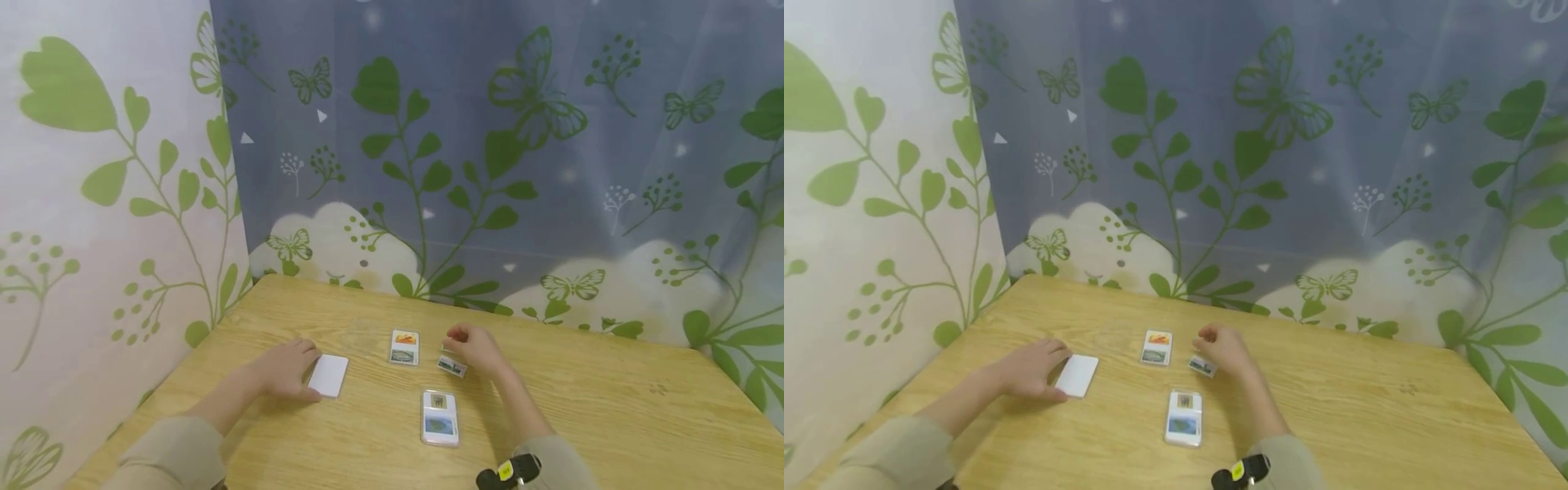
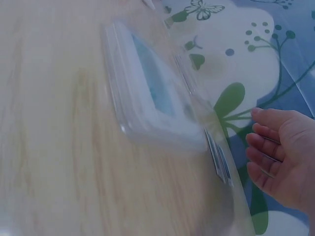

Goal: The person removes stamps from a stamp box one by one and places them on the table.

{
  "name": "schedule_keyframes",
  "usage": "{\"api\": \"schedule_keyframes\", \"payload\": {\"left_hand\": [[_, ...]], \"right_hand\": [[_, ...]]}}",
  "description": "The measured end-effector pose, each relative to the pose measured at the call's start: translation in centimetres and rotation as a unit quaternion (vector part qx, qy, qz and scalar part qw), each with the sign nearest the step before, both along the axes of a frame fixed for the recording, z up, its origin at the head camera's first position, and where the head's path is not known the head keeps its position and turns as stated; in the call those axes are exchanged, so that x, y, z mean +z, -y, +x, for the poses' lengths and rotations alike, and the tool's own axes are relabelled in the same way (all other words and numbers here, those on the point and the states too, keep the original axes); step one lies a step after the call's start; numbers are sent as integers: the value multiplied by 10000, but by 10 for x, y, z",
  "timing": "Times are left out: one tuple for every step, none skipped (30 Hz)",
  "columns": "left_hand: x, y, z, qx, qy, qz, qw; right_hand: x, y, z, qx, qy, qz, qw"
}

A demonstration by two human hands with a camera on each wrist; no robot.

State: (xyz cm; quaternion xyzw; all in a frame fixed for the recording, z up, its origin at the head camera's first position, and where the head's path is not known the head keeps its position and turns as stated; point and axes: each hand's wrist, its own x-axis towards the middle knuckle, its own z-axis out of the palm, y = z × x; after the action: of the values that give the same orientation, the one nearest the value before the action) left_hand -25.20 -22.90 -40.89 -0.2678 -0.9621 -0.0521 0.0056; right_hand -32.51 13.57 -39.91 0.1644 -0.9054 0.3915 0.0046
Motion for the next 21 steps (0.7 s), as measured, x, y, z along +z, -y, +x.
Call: {"api": "schedule_keyframes", "payload": {"left_hand": [[-1, 0, -1, 3, -18, -22, 10000], [-1, 0, -1, -1, -38, -49, 10000], [-2, 0, -1, -6, -54, -67, 10000], [-2, 1, -2, -11, -64, -83, 9999], [-2, 1, -2, -7, -63, -99, 9999], [-1, 1, -2, -11, -66, -104, 9999], [-1, 1, -2, -13, -61, -121, 9999], [0, 0, -2, -17, -57, -135, 9999], [0, 0, -2, -19, -46, -137, 9999], [0, 0, -2, -18, -35, -141, 9999], [1, 0, -2, -4, -23, -151, 9999], [1, -1, -2, 13, -8, -157, 9999], [2, -1, -2, 22, 12, -158, 9999], [2, -1, -2, 34, 33, -157, 9999], [2, -1, -1, 41, 57, -156, 9999], [3, -1, -1, 53, 77, -159, 9998], [3, -1, -1, 64, 86, -172, 9998], [3, -2, -1, 70, 101, -175, 9998], [3, -1, -1, 70, 106, -192, 9997], [3, -1, -2, 75, 108, -201, 9997], [3, -1, -2, 71, 104, -214, 9997]], "right_hand": [[1, 3, 0, 13, -67, 34, 10000], [2, 6, 0, 35, -148, 78, 9999], [3, 9, -1, 36, -190, 107, 9998], [4, 13, -1, 46, -261, 171, 9995], [5, 16, -2, 61, -328, 249, 9991], [6, 19, -2, 91, -389, 309, 9987], [7, 22, -3, 131, -459, 350, 9982], [8, 26, -3, 160, -518, 417, 9977], [9, 29, -3, 189, -590, 511, 9968], [9, 32, -3, 222, -664, 603, 9957], [10, 36, -2, 258, -709, 710, 9946], [10, 39, -2, 293, -782, 838, 9930], [10, 42, -2, 323, -849, 989, 9909], [11, 46, -1, 338, -900, 1138, 9888], [11, 49, -1, 368, -966, 1246, 9868], [12, 53, 0, 399, -1010, 1351, 9849], [12, 57, 1, 433, -1064, 1456, 9826], [13, 60, 1, 466, -1156, 1584, 9795], [14, 64, 1, 508, -1245, 1722, 9758], [14, 67, 1, 539, -1325, 1876, 9718], [14, 71, 0, 579, -1423, 2054, 9666]]}}
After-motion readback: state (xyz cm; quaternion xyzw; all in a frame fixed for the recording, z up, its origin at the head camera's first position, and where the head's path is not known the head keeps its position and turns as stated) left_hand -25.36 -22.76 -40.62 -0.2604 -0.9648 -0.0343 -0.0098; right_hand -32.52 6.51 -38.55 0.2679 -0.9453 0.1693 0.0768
